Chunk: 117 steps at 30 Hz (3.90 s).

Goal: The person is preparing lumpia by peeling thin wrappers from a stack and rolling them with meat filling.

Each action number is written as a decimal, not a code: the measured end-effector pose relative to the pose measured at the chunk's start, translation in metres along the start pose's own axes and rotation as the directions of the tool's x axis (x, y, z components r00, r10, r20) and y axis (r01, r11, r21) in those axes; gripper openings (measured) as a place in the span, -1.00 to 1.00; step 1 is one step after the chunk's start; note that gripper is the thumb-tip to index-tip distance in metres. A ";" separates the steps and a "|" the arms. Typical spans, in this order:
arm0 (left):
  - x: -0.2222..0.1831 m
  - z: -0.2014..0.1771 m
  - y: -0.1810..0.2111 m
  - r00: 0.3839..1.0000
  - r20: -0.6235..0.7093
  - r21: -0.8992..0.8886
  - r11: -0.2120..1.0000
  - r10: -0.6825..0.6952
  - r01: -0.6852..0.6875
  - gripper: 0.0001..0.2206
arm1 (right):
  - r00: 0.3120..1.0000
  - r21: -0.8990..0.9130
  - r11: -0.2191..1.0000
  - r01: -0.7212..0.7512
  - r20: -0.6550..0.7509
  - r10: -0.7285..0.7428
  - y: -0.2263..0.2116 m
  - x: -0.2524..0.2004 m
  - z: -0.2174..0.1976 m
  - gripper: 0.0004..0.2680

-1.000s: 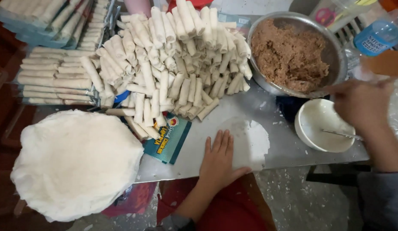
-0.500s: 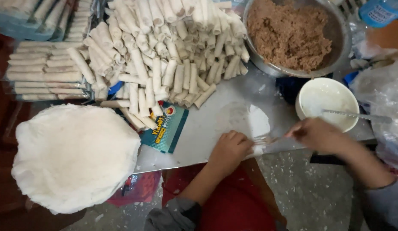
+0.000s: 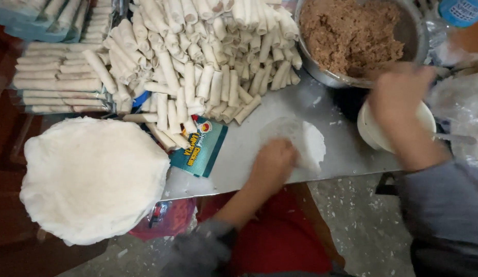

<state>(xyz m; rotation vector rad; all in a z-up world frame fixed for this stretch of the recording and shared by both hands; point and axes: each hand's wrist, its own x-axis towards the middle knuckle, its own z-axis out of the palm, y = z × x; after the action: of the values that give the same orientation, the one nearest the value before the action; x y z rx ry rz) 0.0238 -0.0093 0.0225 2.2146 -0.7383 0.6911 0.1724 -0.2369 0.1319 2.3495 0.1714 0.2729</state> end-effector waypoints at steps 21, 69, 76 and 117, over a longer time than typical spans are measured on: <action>-0.023 -0.015 -0.030 0.778 0.370 0.022 0.842 -0.507 0.538 -0.91 | 0.980 0.990 -0.075 0.118 -0.128 -0.150 -0.099 -0.136 0.027 -0.87; 0.030 -0.008 -0.065 0.825 0.502 0.121 0.966 -0.257 0.228 -0.74 | 0.929 0.932 -0.136 0.337 -0.352 -0.114 -0.114 -0.064 0.009 -0.95; 0.047 0.006 -0.091 0.811 0.421 0.004 0.895 -0.406 0.446 -0.89 | 0.958 0.977 -0.031 0.210 -0.212 -0.194 -0.136 -0.036 0.056 -0.89; 0.120 -0.149 -0.016 0.704 0.340 -0.006 0.747 -0.624 0.665 -0.81 | 0.943 0.830 -0.462 -0.314 0.329 -0.051 -0.163 -0.055 0.025 -0.83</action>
<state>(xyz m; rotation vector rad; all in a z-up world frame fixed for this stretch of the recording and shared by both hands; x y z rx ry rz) 0.0793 0.0748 0.1862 2.2693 -0.0896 -0.0770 0.1189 -0.1495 -0.0085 4.3949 -0.1943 -0.2884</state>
